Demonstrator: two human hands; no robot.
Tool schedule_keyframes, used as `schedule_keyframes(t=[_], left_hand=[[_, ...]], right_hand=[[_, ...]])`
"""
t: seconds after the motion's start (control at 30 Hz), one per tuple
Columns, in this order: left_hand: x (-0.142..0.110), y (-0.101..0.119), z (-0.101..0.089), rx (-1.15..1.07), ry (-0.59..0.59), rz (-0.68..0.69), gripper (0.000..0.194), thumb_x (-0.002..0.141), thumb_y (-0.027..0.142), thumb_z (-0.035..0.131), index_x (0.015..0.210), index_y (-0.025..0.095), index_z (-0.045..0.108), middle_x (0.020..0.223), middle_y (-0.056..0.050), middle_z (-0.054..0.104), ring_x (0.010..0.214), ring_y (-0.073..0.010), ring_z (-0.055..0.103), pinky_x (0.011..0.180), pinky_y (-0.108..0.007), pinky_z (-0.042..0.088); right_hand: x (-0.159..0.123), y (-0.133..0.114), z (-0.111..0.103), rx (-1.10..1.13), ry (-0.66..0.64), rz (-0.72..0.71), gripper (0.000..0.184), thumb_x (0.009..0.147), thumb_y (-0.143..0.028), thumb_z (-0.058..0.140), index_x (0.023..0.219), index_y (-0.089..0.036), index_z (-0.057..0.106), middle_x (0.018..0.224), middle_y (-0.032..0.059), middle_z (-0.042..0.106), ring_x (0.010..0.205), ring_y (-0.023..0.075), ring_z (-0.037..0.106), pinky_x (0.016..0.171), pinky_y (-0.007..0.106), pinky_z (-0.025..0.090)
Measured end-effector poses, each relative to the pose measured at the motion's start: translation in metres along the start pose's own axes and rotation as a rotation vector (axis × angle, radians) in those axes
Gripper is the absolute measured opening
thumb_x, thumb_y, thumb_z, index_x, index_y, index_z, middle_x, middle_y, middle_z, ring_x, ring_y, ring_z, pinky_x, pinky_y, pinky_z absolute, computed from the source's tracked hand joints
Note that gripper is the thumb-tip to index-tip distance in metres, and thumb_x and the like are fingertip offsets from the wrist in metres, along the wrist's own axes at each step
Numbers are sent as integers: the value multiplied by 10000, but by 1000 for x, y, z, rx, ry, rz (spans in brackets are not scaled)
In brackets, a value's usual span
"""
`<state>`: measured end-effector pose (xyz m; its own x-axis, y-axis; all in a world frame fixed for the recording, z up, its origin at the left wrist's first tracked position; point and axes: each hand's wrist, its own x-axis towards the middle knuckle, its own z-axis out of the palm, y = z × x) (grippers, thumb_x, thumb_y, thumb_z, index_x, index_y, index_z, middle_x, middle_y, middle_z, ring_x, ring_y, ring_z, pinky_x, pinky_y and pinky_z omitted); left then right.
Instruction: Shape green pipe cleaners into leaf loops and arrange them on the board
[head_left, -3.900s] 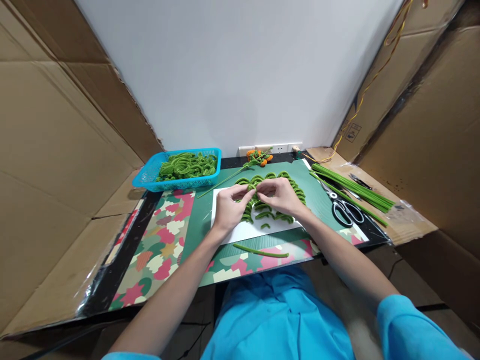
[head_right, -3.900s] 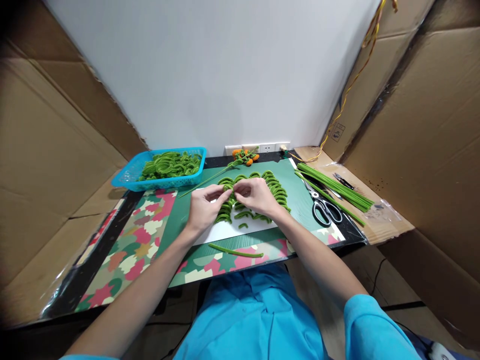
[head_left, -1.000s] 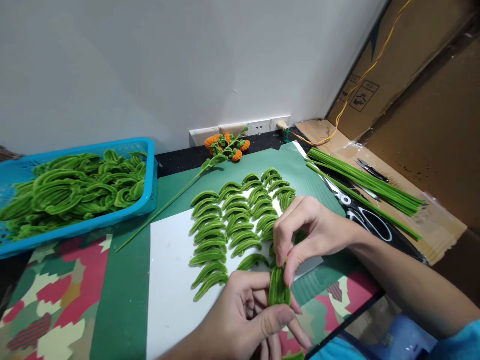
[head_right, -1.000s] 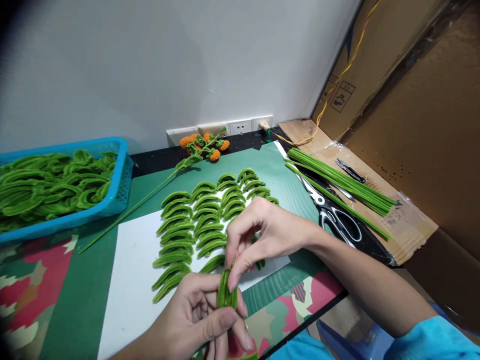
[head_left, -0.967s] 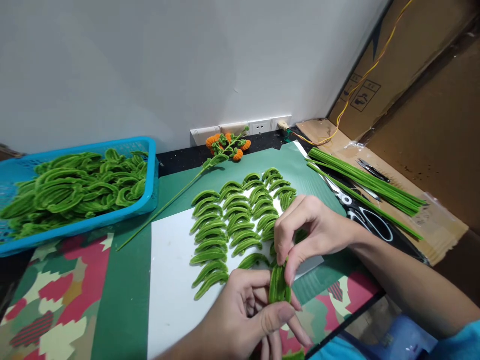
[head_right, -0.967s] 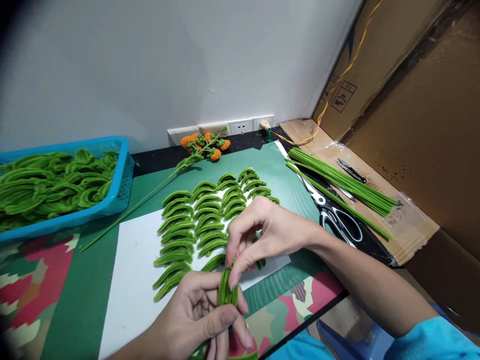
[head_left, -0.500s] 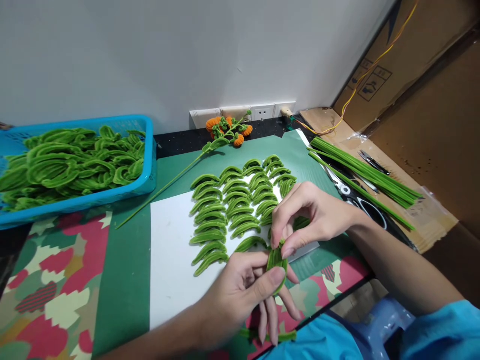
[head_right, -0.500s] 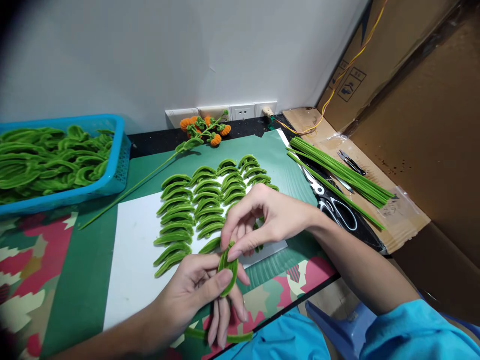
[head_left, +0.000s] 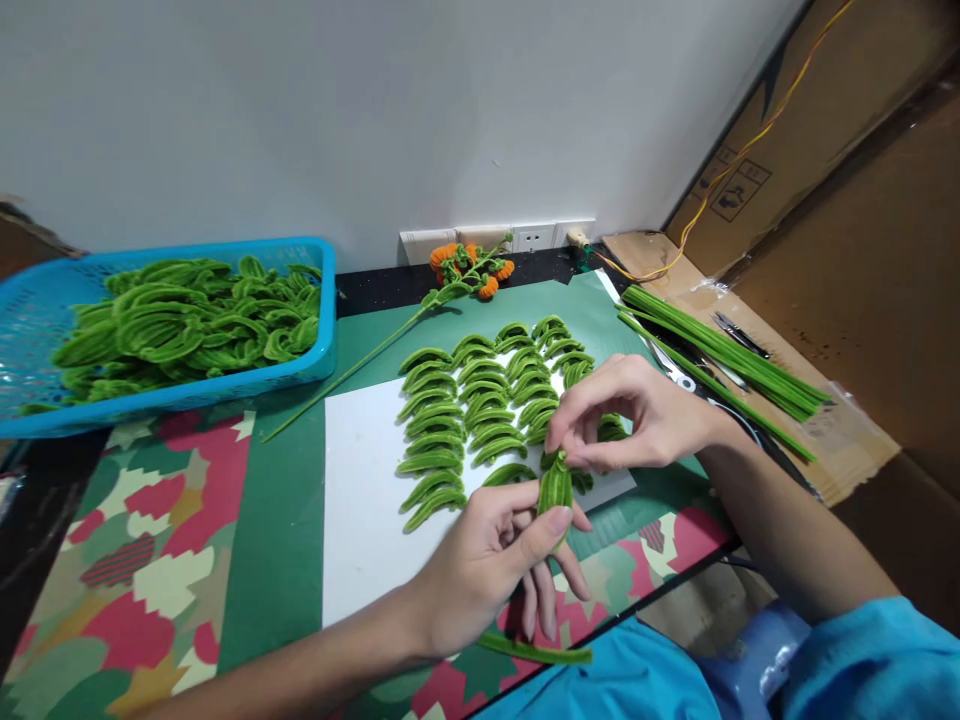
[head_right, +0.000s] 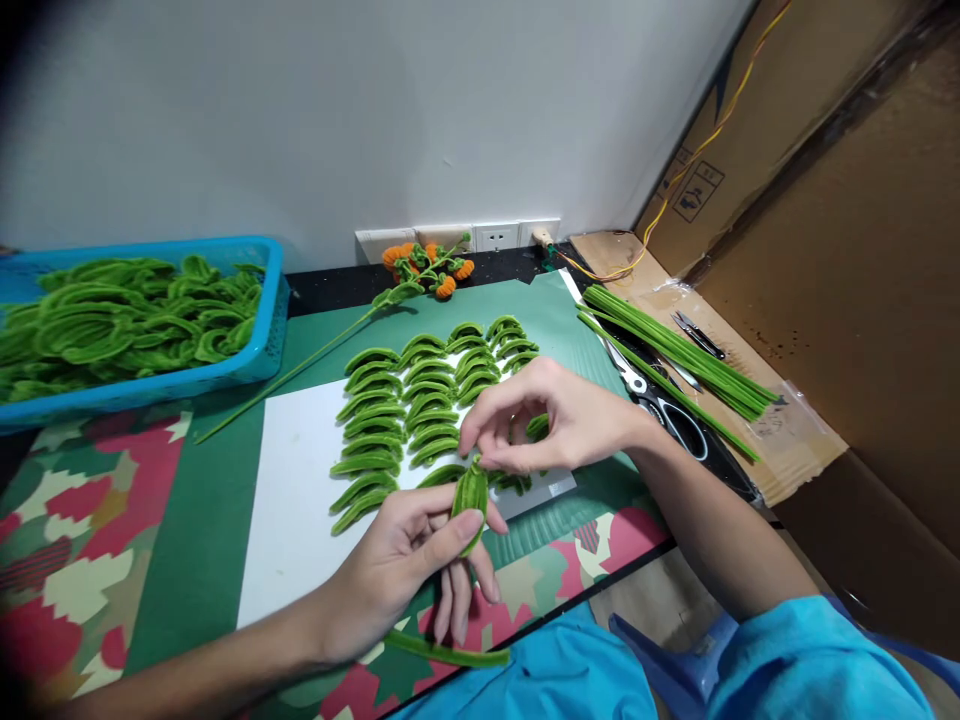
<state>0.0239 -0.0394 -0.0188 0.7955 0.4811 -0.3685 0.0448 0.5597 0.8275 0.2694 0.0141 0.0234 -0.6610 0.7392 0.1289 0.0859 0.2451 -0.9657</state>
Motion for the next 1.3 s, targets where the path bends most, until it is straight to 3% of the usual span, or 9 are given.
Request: schedule_keyframes(t=[0.13, 0.27, 0.4, 0.57, 0.73, 0.83, 1.03, 1.17, 1.3], left_hand=[[0, -3, -1, 29, 0, 41, 449, 1033, 571, 599, 1083, 126, 627, 787, -115, 791, 486, -155, 712, 424, -185, 517], [0, -2, 0, 39, 4, 74, 427, 1026, 564, 615, 1051, 138, 636, 786, -77, 773, 472, -130, 683, 427, -180, 509], [-1, 2, 5, 81, 12, 95, 428, 1026, 557, 615, 1133, 143, 617, 808, -67, 758, 454, -114, 651, 408, -177, 479], [-1, 3, 9, 157, 59, 168, 471, 1035, 518, 617, 1343, 168, 552, 760, -5, 698, 401, -70, 540, 381, -151, 386], [-3, 2, 9, 253, 99, 257, 400, 1056, 475, 594, 1305, 162, 585, 744, 13, 655, 428, -61, 479, 411, -172, 332], [-5, 5, 10, 343, 202, 351, 309, 1055, 460, 598, 1093, 158, 647, 804, -2, 649, 523, -67, 472, 482, -191, 364], [-11, 13, 17, 269, 282, 428, 411, 1022, 550, 616, 895, 161, 650, 798, -10, 559, 729, -134, 516, 669, -227, 479], [-14, 10, 26, 200, 257, 393, 447, 1028, 582, 593, 937, 155, 687, 735, 14, 497, 604, -98, 404, 500, -201, 325], [-15, 0, 35, 146, 223, 324, 381, 1021, 554, 629, 1002, 176, 671, 715, 30, 513, 527, -71, 369, 449, -190, 267]], right_hand=[[-17, -39, 15, -263, 214, -79, 88, 996, -227, 711, 933, -171, 735, 740, 5, 729, 587, 104, 652, 546, 218, 527], [-48, -67, 70, -672, -155, -168, 151, 1053, -287, 628, 938, -228, 706, 755, -8, 717, 642, 129, 644, 565, 275, 483], [-67, -44, 130, -1111, -88, -139, 142, 1050, -204, 599, 934, -231, 675, 680, -43, 643, 559, 147, 564, 499, 352, 349], [-72, -5, 162, -1220, 140, -137, 173, 1029, -154, 563, 890, -194, 659, 729, -28, 637, 546, 159, 557, 489, 359, 324], [-78, 3, 170, -1320, 213, -130, 221, 1014, -96, 488, 869, -191, 625, 773, 0, 630, 556, 172, 563, 482, 357, 302], [-80, 7, 170, -1333, 216, -90, 222, 1025, -84, 472, 904, -188, 627, 802, 11, 640, 602, 179, 576, 502, 338, 329], [-72, 11, 144, -1284, 401, -129, 167, 1067, -157, 526, 1058, -174, 692, 1099, 108, 750, 832, 207, 678, 616, 299, 455], [-73, -15, 118, -884, 582, -98, 154, 1075, -228, 589, 1092, -186, 736, 1054, 100, 768, 879, 189, 705, 726, 284, 525], [-75, -31, 120, -363, 747, 29, 187, 1045, -343, 661, 1060, -188, 764, 881, 46, 752, 656, 135, 631, 557, 233, 471]])
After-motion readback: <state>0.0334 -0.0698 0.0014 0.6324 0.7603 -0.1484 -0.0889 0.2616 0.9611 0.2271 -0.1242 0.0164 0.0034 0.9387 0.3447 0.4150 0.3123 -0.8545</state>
